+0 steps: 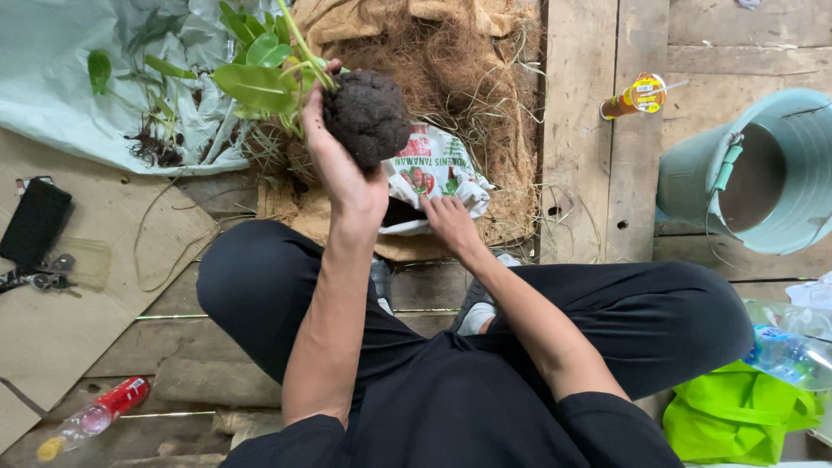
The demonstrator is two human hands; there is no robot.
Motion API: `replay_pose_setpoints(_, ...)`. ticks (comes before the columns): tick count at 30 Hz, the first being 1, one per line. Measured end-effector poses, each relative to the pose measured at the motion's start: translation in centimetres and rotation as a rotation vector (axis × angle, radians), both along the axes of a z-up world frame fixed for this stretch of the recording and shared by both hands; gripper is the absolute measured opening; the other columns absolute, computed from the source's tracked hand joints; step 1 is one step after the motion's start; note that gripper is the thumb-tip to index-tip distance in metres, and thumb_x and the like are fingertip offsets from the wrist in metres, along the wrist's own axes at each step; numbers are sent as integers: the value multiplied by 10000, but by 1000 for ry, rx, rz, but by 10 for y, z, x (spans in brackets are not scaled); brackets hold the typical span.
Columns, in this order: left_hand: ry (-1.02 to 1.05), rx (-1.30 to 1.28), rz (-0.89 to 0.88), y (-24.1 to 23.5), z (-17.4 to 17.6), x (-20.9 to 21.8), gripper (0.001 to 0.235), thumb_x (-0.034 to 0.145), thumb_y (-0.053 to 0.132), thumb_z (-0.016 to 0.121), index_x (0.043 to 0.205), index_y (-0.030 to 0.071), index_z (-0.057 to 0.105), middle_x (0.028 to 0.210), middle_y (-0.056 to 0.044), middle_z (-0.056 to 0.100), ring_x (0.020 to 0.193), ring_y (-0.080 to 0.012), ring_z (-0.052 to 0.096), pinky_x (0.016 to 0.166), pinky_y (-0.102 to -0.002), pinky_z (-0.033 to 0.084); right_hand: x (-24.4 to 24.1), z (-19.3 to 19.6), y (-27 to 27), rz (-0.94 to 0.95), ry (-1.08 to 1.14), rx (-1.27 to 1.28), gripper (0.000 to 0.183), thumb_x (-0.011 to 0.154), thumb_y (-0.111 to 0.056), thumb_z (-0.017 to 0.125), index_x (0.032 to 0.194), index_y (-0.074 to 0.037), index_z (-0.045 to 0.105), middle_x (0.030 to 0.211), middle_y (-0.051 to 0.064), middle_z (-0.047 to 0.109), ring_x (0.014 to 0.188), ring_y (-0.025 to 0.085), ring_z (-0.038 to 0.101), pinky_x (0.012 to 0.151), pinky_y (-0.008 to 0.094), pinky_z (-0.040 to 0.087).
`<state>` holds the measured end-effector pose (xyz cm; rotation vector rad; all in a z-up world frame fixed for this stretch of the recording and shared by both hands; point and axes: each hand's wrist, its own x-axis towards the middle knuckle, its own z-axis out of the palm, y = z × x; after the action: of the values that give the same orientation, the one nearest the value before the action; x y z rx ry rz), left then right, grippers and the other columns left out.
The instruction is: The person sits on the floor and prepares a small plant by removing old soil from its roots and wrapping the root ball with coconut coir. They then secure the coir around the roots using a thin string, tying it in place.
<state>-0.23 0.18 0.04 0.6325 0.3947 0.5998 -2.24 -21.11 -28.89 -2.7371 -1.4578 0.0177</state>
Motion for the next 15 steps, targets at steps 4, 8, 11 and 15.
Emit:
replay_pose_setpoints(4, 10, -5, 2, 10, 5, -6, 353, 1072, 326, 455, 1248, 105, 666, 1220, -98, 634, 1107, -250, 689, 933, -444, 630, 20, -4, 2, -74, 238, -21, 284, 918, -46, 607, 1201, -45, 624, 1135, 130, 667, 1073, 288, 640, 952, 411, 517)
replay_pose_setpoints(8, 67, -50, -9, 16, 13, -13, 339, 1034, 361, 461, 1203, 149, 666, 1210, -87, 636, 1042, -251, 700, 833, -464, 657, 51, 52, 20, 13, 507, 40, 221, 972, -90, 580, 1175, -46, 654, 1153, 170, 662, 1056, 320, 655, 924, 411, 542)
replay_pose_setpoints(11, 128, -69, -6, 19, 18, -24, 335, 1028, 363, 461, 1200, 161, 666, 1222, -104, 645, 1055, -260, 704, 840, -494, 675, 71, 114, 12, 65, 526, -69, 236, 1028, -114, 563, 1234, -80, 672, 1161, 152, 670, 1047, 303, 669, 914, 398, 552)
replay_pose_setpoints(15, -30, -53, -54, 27, 28, -32, 382, 1042, 360, 442, 1249, 130, 666, 1245, -126, 661, 1107, -291, 706, 920, -498, 658, 78, 173, -3, 237, 285, -28, 371, 934, -58, 605, 1283, -133, 710, 1103, 139, 694, 1050, 294, 682, 919, 420, 551)
